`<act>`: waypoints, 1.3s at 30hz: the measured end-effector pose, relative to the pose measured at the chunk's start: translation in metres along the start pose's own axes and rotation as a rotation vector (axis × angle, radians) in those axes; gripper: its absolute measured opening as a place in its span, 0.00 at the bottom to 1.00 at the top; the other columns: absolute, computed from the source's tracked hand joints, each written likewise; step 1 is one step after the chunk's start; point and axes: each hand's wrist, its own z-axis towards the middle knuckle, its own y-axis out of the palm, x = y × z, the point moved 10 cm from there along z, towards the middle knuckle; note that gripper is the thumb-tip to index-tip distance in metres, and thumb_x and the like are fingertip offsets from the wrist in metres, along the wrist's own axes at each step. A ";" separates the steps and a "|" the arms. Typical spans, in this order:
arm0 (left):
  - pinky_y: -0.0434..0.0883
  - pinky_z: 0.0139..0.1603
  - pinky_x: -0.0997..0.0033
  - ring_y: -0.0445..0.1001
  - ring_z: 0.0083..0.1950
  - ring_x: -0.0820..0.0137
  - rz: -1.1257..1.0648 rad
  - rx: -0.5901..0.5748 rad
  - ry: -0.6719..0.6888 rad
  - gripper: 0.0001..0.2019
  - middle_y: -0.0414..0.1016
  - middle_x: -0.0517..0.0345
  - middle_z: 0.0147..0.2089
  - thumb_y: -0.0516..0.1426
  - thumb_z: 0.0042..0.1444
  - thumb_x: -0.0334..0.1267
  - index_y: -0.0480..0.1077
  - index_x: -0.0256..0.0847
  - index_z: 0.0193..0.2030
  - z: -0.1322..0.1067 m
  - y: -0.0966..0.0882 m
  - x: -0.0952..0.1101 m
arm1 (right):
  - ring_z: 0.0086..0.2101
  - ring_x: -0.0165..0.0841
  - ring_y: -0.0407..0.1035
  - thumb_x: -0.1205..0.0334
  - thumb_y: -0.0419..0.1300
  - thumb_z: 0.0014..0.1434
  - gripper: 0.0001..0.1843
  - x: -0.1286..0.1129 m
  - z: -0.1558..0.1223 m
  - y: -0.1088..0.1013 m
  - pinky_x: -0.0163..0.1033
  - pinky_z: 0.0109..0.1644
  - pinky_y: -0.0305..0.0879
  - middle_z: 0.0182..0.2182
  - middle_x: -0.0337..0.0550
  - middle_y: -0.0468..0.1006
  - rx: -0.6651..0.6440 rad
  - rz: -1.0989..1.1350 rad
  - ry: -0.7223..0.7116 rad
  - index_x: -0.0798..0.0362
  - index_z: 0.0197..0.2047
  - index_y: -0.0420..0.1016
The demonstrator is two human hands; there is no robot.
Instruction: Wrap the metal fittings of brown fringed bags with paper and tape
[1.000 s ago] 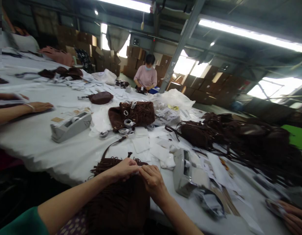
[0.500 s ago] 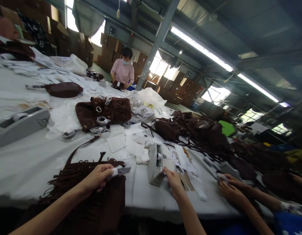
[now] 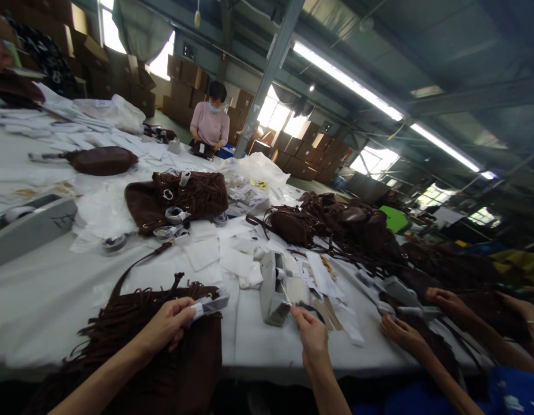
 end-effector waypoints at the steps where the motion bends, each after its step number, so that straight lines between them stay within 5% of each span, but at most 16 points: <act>1: 0.52 0.10 0.82 0.52 0.13 0.83 0.002 0.001 -0.003 0.18 0.57 0.70 0.23 0.54 0.53 0.53 0.64 0.39 0.38 0.000 0.000 -0.001 | 0.29 0.39 0.73 0.39 0.64 0.40 0.26 0.007 -0.005 0.001 0.38 0.31 0.66 0.27 0.48 0.80 -0.010 0.000 0.021 0.58 0.27 0.80; 5: 0.52 0.10 0.82 0.52 0.13 0.83 0.011 -0.001 -0.007 0.18 0.56 0.70 0.23 0.53 0.54 0.53 0.64 0.39 0.38 0.002 0.000 -0.006 | 0.26 0.39 0.73 0.40 0.61 0.44 0.26 0.030 -0.015 0.016 0.38 0.27 0.65 0.24 0.48 0.79 -0.089 -0.018 0.098 0.58 0.28 0.78; 10: 0.53 0.11 0.81 0.52 0.13 0.83 0.030 0.006 0.034 0.18 0.58 0.69 0.24 0.53 0.55 0.53 0.65 0.38 0.40 0.001 0.001 -0.005 | 0.22 0.38 0.70 0.41 0.54 0.50 0.24 0.036 -0.016 0.015 0.39 0.26 0.63 0.17 0.44 0.74 -0.062 -0.263 0.010 0.54 0.22 0.75; 14: 0.54 0.12 0.79 0.53 0.13 0.81 0.149 0.041 0.062 0.19 0.57 0.69 0.22 0.51 0.56 0.52 0.66 0.37 0.42 -0.005 0.002 0.003 | 0.22 0.39 0.70 0.40 0.55 0.49 0.25 0.035 -0.037 0.014 0.41 0.27 0.64 0.18 0.45 0.75 -0.099 -0.238 0.046 0.56 0.25 0.76; 20: 0.68 0.39 0.71 0.71 0.36 0.69 0.531 0.162 0.437 0.10 0.73 0.55 0.34 0.51 0.58 0.39 0.71 0.38 0.39 -0.024 0.018 0.053 | 0.24 0.32 0.67 0.43 0.61 0.53 0.21 -0.056 -0.108 0.077 0.34 0.30 0.65 0.22 0.39 0.72 -0.515 0.109 -0.036 0.55 0.31 0.75; 25: 0.68 0.46 0.67 0.72 0.41 0.66 0.685 0.148 0.496 0.10 0.73 0.52 0.40 0.50 0.59 0.36 0.69 0.39 0.44 -0.038 0.032 0.059 | 0.24 0.28 0.64 0.47 0.60 0.56 0.18 -0.104 -0.145 0.135 0.32 0.29 0.62 0.22 0.37 0.70 -0.752 0.312 -0.016 0.56 0.31 0.73; 30: 0.69 0.49 0.64 0.72 0.45 0.63 0.807 0.141 0.517 0.11 0.72 0.50 0.44 0.49 0.60 0.35 0.67 0.39 0.46 -0.045 0.035 0.059 | 0.21 0.26 0.61 0.47 0.62 0.54 0.19 -0.090 -0.145 0.163 0.31 0.26 0.59 0.20 0.36 0.69 -0.742 0.319 0.033 0.57 0.28 0.74; 39: 0.71 0.46 0.65 0.75 0.44 0.63 0.871 0.147 0.504 0.16 0.72 0.51 0.48 0.50 0.58 0.34 0.62 0.43 0.54 -0.044 0.034 0.047 | 0.14 0.24 0.56 0.41 0.66 0.45 0.25 -0.060 -0.145 0.170 0.30 0.18 0.50 0.12 0.34 0.65 -0.618 0.254 0.249 0.55 0.17 0.67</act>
